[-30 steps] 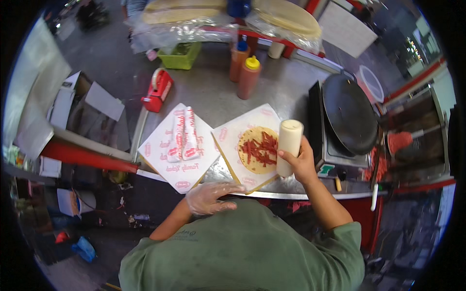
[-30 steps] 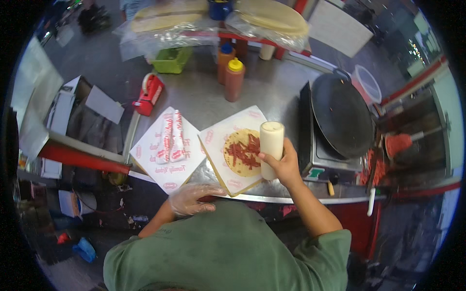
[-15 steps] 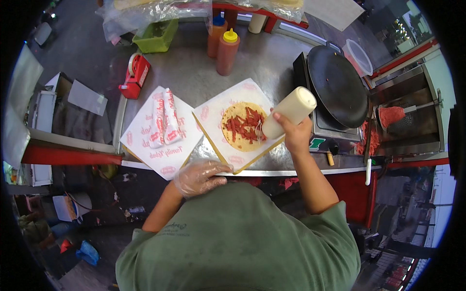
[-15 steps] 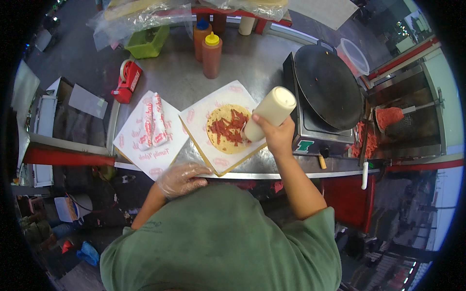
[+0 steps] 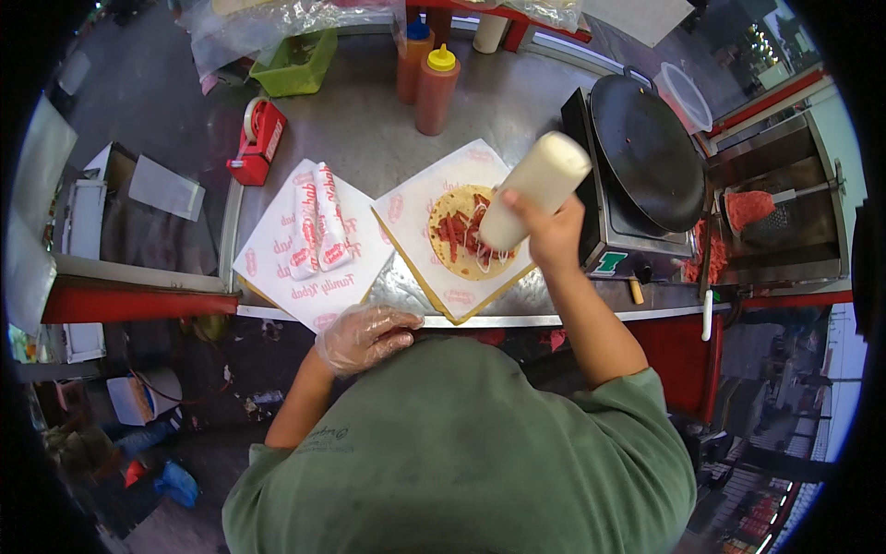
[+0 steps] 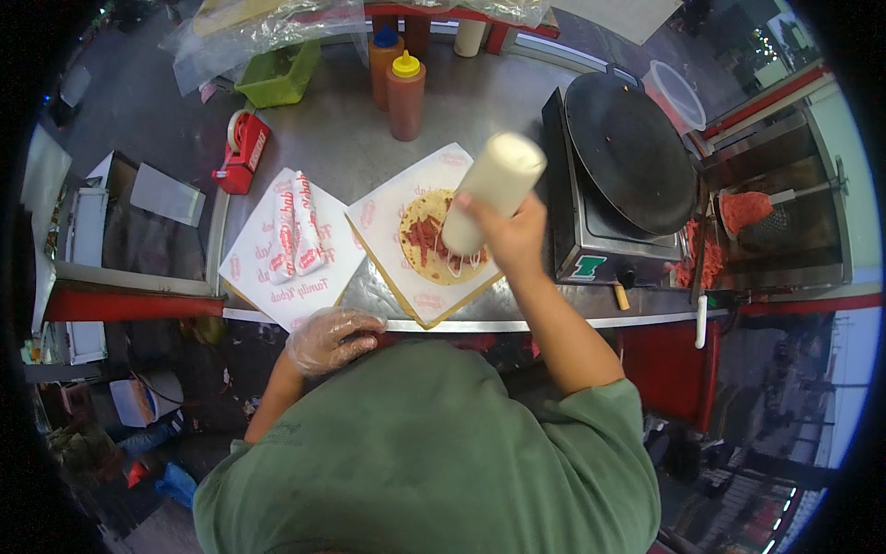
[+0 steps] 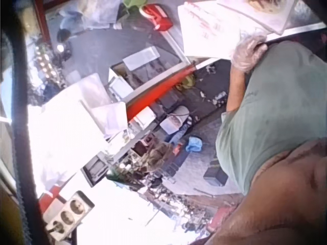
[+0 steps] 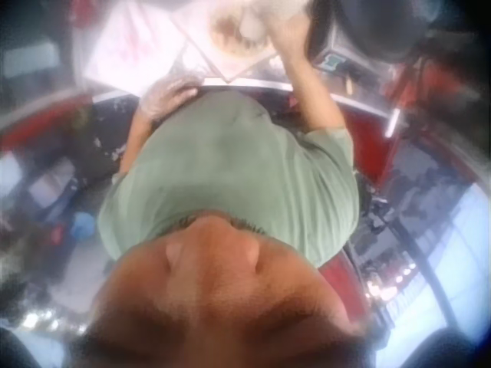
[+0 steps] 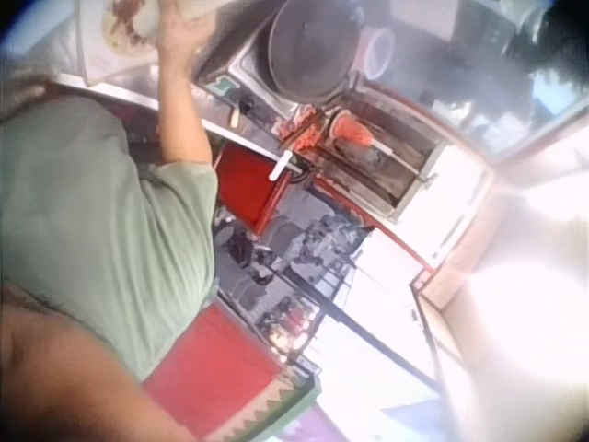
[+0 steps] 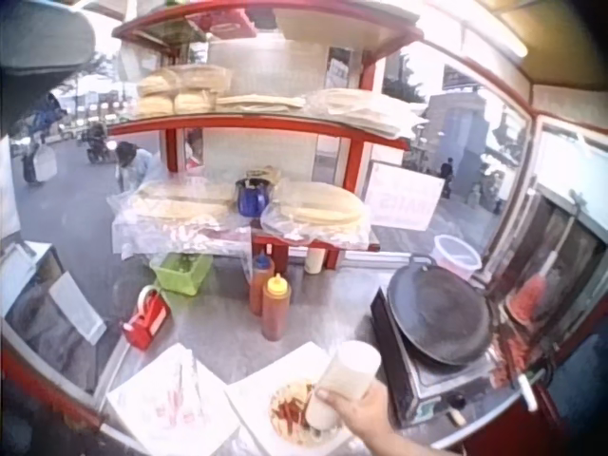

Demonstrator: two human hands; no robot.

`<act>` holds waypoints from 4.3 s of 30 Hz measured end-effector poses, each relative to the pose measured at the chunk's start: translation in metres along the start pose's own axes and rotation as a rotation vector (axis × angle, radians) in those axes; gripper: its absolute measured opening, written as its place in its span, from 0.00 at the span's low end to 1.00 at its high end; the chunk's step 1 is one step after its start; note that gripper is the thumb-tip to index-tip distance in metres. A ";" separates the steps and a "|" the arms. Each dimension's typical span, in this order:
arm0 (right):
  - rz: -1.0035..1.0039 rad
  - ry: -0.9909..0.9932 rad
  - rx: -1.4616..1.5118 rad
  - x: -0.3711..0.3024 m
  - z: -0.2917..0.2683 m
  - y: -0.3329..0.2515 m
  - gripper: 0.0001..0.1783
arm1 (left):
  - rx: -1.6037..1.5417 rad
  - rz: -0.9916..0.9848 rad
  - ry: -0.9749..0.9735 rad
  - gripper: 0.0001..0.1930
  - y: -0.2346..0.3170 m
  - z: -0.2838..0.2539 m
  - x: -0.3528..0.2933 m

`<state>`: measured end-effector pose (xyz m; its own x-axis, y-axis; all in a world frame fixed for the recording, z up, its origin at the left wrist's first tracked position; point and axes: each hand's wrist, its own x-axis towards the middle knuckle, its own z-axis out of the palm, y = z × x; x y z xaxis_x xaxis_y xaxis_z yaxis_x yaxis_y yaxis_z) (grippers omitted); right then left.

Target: The person assembles two flatbread wraps by placing cooked meat on tortillas, adding sauces, and folding them into paper wrappers. The person then hands the wrapped food to a customer and begins preparing another tortilla on a griddle.

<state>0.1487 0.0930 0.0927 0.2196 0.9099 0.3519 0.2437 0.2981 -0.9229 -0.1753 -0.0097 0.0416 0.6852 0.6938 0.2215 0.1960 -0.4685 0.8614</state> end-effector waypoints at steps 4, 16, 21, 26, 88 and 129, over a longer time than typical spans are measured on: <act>0.184 0.173 0.306 0.037 0.009 0.012 0.20 | -0.026 -0.043 0.022 0.13 0.001 -0.002 -0.009; -0.071 -0.172 -0.227 -0.014 0.041 0.000 0.14 | -0.097 -0.093 0.004 0.15 0.009 0.001 -0.018; 0.152 0.197 0.325 0.047 0.006 0.011 0.14 | -0.268 -0.251 0.084 0.14 0.010 0.003 -0.016; 0.009 -0.024 -0.163 0.012 0.004 -0.003 0.15 | -0.175 -0.246 0.024 0.14 0.023 0.002 0.014; -0.006 -0.368 -0.596 -0.047 -0.162 -0.024 0.19 | 0.120 -0.834 0.471 0.20 -0.041 0.059 0.128; 0.111 -0.384 -0.850 0.075 0.009 0.109 0.33 | 0.288 -0.187 0.197 0.13 -0.075 0.038 0.131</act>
<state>0.1832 0.1963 0.0174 -0.0064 0.9986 0.0528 0.8817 0.0306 -0.4707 -0.0733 0.0951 -0.0114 0.4765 0.8605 0.1804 0.5127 -0.4387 0.7380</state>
